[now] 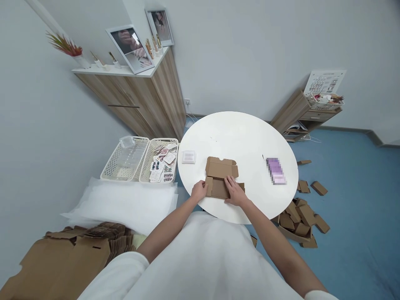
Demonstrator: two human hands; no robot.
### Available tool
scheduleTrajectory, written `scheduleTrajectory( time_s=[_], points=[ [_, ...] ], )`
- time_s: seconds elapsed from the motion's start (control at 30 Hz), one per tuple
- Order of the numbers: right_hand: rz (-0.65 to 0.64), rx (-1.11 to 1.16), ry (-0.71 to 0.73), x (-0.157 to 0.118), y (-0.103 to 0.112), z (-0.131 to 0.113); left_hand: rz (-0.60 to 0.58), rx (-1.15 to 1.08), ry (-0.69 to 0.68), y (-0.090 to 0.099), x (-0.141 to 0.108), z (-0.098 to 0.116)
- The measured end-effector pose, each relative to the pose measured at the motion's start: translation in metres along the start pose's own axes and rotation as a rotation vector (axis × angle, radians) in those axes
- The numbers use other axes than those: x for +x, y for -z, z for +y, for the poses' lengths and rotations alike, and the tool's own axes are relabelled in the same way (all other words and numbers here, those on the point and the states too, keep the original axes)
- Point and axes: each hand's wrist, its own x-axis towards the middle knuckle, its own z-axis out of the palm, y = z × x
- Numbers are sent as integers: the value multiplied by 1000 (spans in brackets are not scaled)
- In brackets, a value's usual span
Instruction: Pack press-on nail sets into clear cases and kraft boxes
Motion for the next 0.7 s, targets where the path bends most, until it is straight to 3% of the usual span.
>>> scheduleTrajectory(
  time_s=[0.17,0.7],
  points=[
    [-22,-23,15,-2,4,1,-31,119,-21,4,7,0],
    [-8,21,70,-8,3,2,-98,202,7,12,23,3]
  ],
)
